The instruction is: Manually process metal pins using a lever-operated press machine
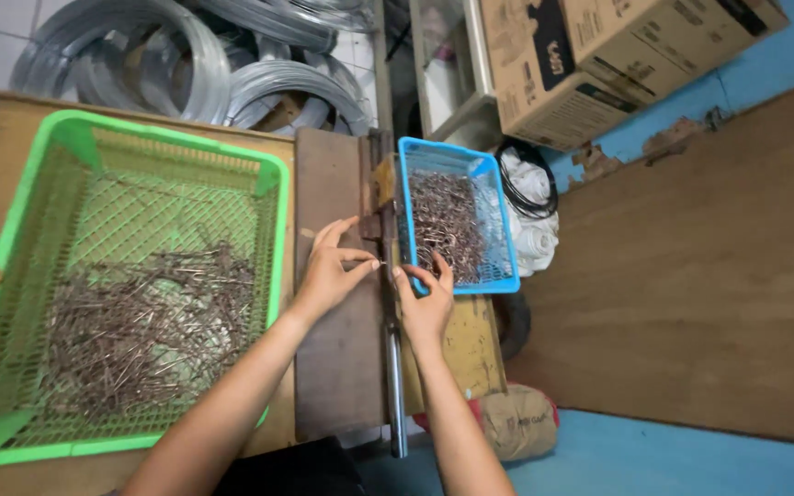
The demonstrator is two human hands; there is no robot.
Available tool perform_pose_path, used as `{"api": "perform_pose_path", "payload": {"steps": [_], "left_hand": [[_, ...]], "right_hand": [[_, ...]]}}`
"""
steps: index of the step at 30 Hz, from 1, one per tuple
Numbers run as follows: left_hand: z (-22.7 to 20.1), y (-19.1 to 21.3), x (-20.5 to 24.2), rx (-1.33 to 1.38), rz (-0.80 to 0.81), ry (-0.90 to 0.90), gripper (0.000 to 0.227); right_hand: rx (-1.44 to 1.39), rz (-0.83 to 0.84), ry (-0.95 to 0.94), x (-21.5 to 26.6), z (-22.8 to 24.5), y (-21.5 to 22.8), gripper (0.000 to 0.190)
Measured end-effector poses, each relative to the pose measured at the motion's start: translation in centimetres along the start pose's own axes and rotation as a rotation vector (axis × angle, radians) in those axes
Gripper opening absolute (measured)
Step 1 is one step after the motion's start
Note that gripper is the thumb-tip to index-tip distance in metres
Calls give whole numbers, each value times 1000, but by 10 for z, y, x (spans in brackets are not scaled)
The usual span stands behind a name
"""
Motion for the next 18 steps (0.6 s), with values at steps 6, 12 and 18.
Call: {"api": "perform_pose_path", "payload": {"steps": [6,12,18], "left_hand": [[-60,-37,-21,-201,76,-271,11],[-97,-117,-46,-432,157,-462,13],[-108,-143,-46,-481,268,-416,29]], "right_hand": [[27,-110,2,-19,-38,42,14],[236,-227,-24,-46,-99,93,17],[322,-242,-116,-63,-161,113,22]]}}
Point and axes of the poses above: each hand's wrist, its own x-axis away from the middle knuckle, its own y-axis out of the back of the hand, z = x × y, the point moved 10 cm from there along -x, towards the middle knuckle, and after that the axes turned 13 degrees about -x, right-handed, at the moved point
